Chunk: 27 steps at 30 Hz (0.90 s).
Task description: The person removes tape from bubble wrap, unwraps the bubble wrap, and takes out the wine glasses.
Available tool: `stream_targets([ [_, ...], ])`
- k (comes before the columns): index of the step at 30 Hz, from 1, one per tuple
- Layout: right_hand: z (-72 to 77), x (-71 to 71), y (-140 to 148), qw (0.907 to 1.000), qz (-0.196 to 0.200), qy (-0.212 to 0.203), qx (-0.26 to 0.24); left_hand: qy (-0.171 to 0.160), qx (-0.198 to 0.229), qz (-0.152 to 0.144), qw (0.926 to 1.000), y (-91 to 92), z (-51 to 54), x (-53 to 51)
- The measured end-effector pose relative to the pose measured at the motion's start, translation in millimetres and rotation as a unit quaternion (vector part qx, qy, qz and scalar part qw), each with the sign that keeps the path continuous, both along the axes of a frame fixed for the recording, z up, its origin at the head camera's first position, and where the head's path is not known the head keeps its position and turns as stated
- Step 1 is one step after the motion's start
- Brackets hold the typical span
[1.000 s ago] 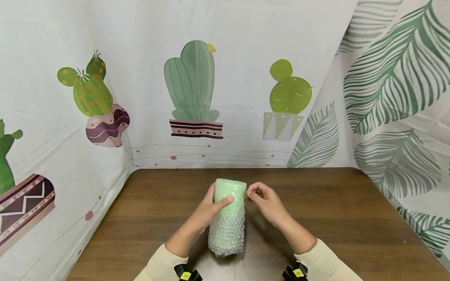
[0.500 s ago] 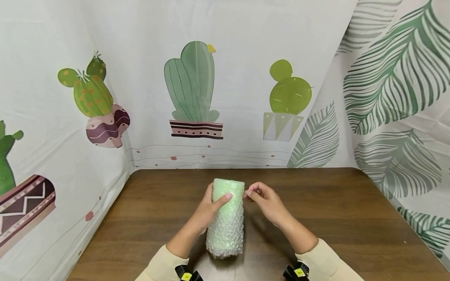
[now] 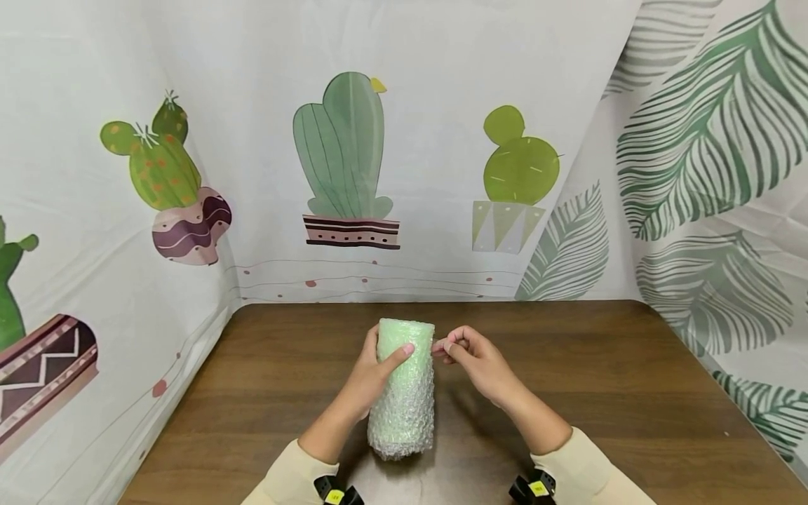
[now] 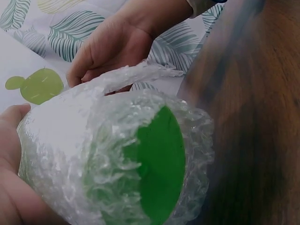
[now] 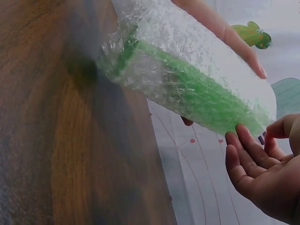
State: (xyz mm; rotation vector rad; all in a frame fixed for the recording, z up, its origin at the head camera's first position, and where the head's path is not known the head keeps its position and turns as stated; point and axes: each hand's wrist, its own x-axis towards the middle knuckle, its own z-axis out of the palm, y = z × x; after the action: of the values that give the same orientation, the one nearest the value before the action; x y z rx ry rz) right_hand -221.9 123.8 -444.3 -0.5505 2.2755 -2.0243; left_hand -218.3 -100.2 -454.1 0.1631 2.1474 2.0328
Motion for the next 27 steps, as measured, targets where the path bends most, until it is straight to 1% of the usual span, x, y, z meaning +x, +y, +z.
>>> stream_targets([
  [5,-1.7,-0.1,0.0,1.0000,0.003,0.002,-0.001,0.000,-0.006,0.006,1.0000,-0.4,-2.4,-1.7],
  [10,-2.5,-0.4,0.1,1.0000,0.008,0.004,0.003,0.004,-0.010,0.006,0.9999,-0.8,-2.3,-2.9],
  [13,-2.4,-0.3,0.2,0.9998,0.017,0.002,0.001,0.007,-0.015,0.009,0.9998,-1.1,-2.0,-3.2],
  [17,-2.4,-0.5,0.2,0.9994,0.033,0.001,-0.004,0.007,-0.022,0.022,0.9995,-1.4,-2.5,-3.6],
  [19,-2.3,-0.8,0.1,0.9996,0.028,0.007,-0.007,0.010,-0.025,0.025,0.9993,-1.9,-3.5,-3.7],
  [23,-0.9,-1.0,0.6,0.9996,0.004,0.017,-0.022,0.011,-0.029,0.029,0.9991,-1.8,-4.8,-3.9],
  [27,0.3,-0.7,1.4,0.9995,-0.002,0.009,-0.031,0.010,-0.039,0.030,0.9987,-1.6,-4.8,-3.8],
])
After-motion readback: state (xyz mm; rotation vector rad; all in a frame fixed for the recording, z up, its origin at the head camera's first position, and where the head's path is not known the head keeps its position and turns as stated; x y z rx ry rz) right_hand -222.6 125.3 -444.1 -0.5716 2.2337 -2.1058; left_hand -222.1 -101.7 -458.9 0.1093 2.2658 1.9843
